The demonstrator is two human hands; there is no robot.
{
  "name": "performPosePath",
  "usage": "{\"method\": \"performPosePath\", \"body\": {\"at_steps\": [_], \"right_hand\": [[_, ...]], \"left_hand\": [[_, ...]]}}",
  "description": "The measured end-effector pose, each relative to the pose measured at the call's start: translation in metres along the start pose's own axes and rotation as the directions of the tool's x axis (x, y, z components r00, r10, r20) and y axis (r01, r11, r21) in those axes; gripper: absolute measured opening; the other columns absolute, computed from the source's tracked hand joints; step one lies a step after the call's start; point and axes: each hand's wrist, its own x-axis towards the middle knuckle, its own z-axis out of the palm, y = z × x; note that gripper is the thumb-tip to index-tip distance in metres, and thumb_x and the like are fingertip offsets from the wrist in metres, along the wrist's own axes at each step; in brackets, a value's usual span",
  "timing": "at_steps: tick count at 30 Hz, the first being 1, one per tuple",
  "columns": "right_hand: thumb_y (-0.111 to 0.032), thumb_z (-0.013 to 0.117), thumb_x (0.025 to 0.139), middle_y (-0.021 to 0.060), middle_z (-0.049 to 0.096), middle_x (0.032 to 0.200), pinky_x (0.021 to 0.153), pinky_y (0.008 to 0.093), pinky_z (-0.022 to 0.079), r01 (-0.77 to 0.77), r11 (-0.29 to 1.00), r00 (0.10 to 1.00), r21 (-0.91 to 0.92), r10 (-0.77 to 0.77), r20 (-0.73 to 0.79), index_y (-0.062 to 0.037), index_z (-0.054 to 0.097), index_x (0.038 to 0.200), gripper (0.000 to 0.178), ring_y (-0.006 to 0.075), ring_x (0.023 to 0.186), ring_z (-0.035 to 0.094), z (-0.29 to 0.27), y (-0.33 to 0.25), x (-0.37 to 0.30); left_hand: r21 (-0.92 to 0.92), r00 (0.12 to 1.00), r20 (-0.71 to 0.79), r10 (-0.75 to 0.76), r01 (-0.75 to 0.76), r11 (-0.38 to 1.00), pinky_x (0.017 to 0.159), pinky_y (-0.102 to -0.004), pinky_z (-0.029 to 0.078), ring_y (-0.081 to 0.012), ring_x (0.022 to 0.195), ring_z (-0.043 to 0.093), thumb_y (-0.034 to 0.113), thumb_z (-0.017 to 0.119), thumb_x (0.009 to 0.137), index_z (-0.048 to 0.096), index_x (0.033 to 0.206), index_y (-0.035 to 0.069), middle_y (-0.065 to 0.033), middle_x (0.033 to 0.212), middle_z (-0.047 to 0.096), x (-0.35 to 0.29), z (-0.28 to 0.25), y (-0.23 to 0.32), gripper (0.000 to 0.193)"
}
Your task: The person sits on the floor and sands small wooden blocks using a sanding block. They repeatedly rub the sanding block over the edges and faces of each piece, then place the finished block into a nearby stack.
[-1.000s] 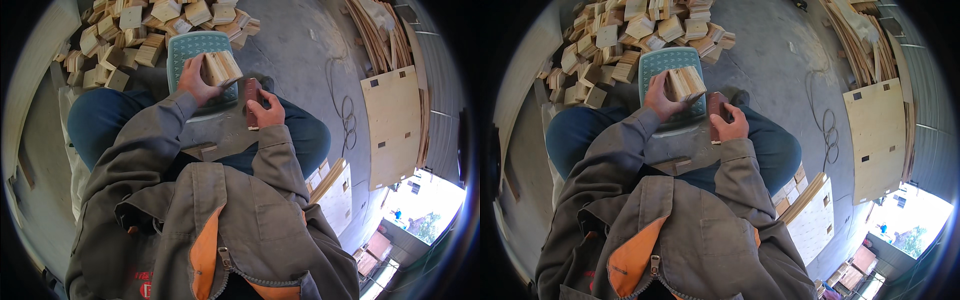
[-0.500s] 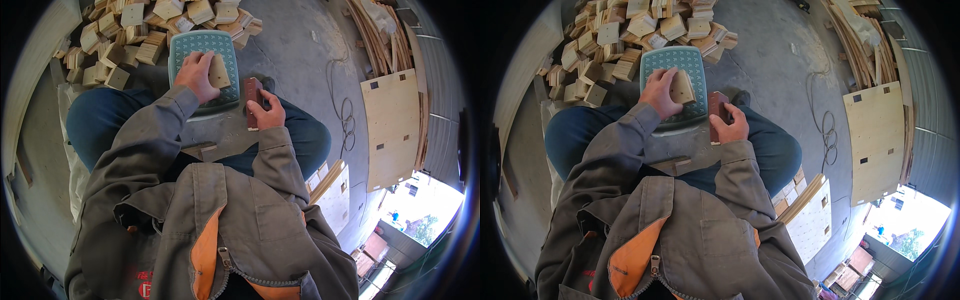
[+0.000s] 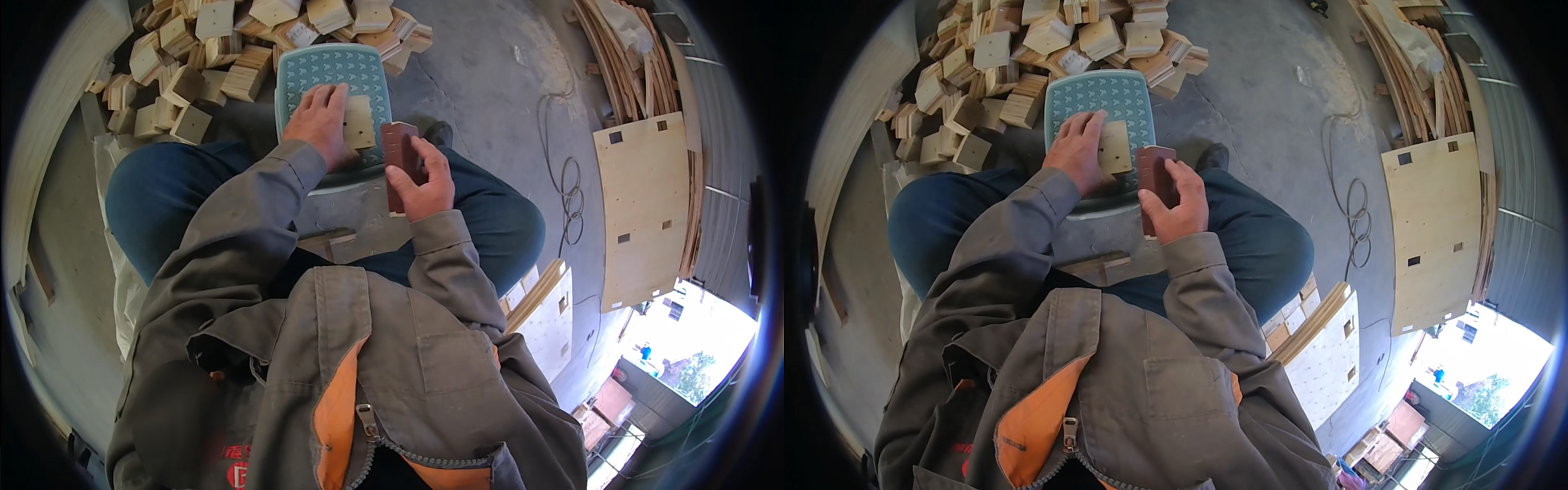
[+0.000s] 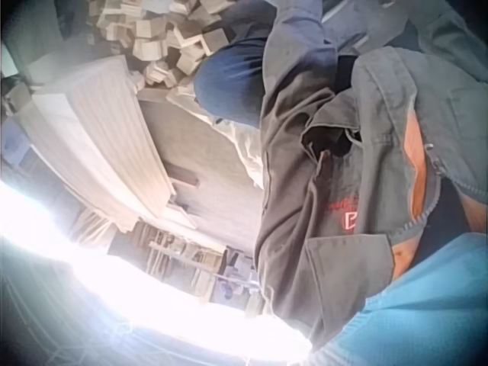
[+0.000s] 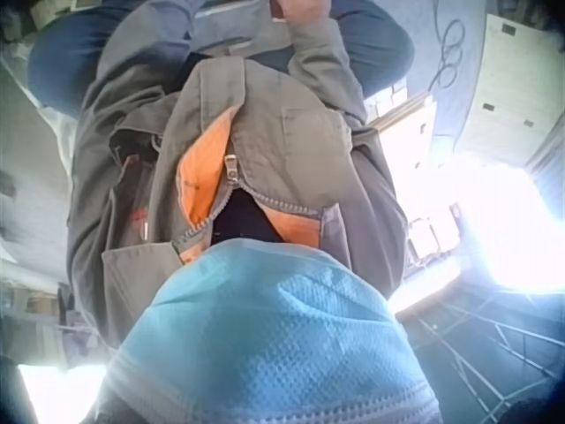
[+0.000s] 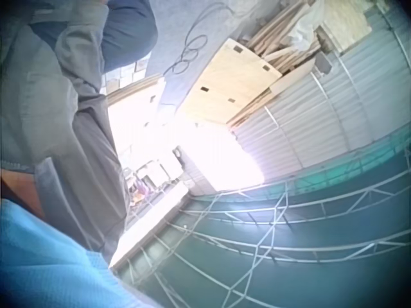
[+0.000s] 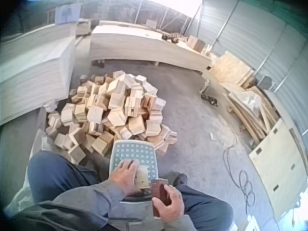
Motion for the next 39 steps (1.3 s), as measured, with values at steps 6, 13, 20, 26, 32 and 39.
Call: {"method": "performPosePath", "body": {"at_steps": [6,13,20,26,32,39], "right_hand": [[-0.022,0.088,0.081,0.0257,0.045,0.157,0.114,0.0491,0.045,0.121,0.985,0.992,-0.123,-0.115,0.051,-0.0114,0.063,0.144,0.068,0.0444,0.136,0.052,0.015,-0.016,-0.004],[-0.020,0.084,0.081,0.0254,0.054,0.150,0.114,0.0472,0.046,0.145,0.957,0.989,-0.250,-0.146,0.015,-0.0064,0.068,0.138,0.060,0.0415,0.136,0.054,0.034,-0.019,0.034],[-0.029,0.078,0.083,0.0215,0.052,0.152,0.115,0.0471,0.045,0.055,0.970,0.998,-0.235,-0.052,0.020,-0.0096,0.068,0.140,0.061,0.0417,0.135,0.054,0.057,-0.015,0.111],[-0.026,0.080,0.083,0.0253,0.051,0.153,0.114,0.0471,0.046,0.093,0.981,0.996,-0.173,-0.091,0.019,-0.0081,0.067,0.141,0.062,0.0425,0.137,0.054,0.041,0.004,0.070],[-0.020,0.083,0.082,0.0265,0.051,0.153,0.115,0.0492,0.046,0.124,0.976,0.991,-0.181,-0.112,0.073,-0.0077,0.065,0.142,0.065,0.0433,0.137,0.054,0.013,-0.013,-0.011],[-0.017,0.084,0.078,0.0266,0.053,0.150,0.112,0.0508,0.047,0.209,0.953,0.977,-0.218,-0.213,0.004,-0.0075,0.067,0.137,0.062,0.0439,0.133,0.056,0.024,-0.003,0.015]], "left_hand": [[0.053,0.998,-0.041,0.050,-0.048,0.997,0.117,-0.0461,0.043,-0.0376,0.139,0.050,0.023,0.091,0.066,0.049,0.144,0.004,-0.0177,0.142,0.057,0.003,0.016,-0.014,0.091],[-0.022,1.000,0.011,0.017,-0.017,1.000,0.115,-0.0470,0.045,-0.0402,0.136,0.051,0.026,0.093,0.062,0.051,0.144,0.005,-0.0184,0.139,0.058,0.001,0.012,-0.010,0.094],[-0.039,0.999,-0.025,-0.032,0.031,0.999,0.115,-0.0467,0.044,-0.0387,0.135,0.052,0.028,0.092,0.062,0.050,0.145,0.006,-0.0175,0.138,0.058,0.003,0.014,-0.008,0.095],[-0.018,1.000,-0.002,0.016,-0.016,1.000,0.113,-0.0461,0.045,-0.0381,0.133,0.053,0.028,0.091,0.062,0.052,0.141,0.007,-0.0160,0.134,0.059,0.006,0.015,-0.005,0.091],[-0.051,1.000,0.000,0.010,-0.010,0.999,0.114,-0.0478,0.045,-0.0407,0.133,0.052,0.027,0.093,0.063,0.051,0.141,0.007,-0.0171,0.137,0.059,0.003,0.015,-0.009,0.091],[-0.061,0.998,-0.041,0.041,-0.043,0.997,0.109,-0.0469,0.047,-0.0381,0.129,0.055,0.023,0.090,0.063,0.054,0.138,0.007,-0.0157,0.131,0.060,0.003,0.020,-0.011,0.084]]}}
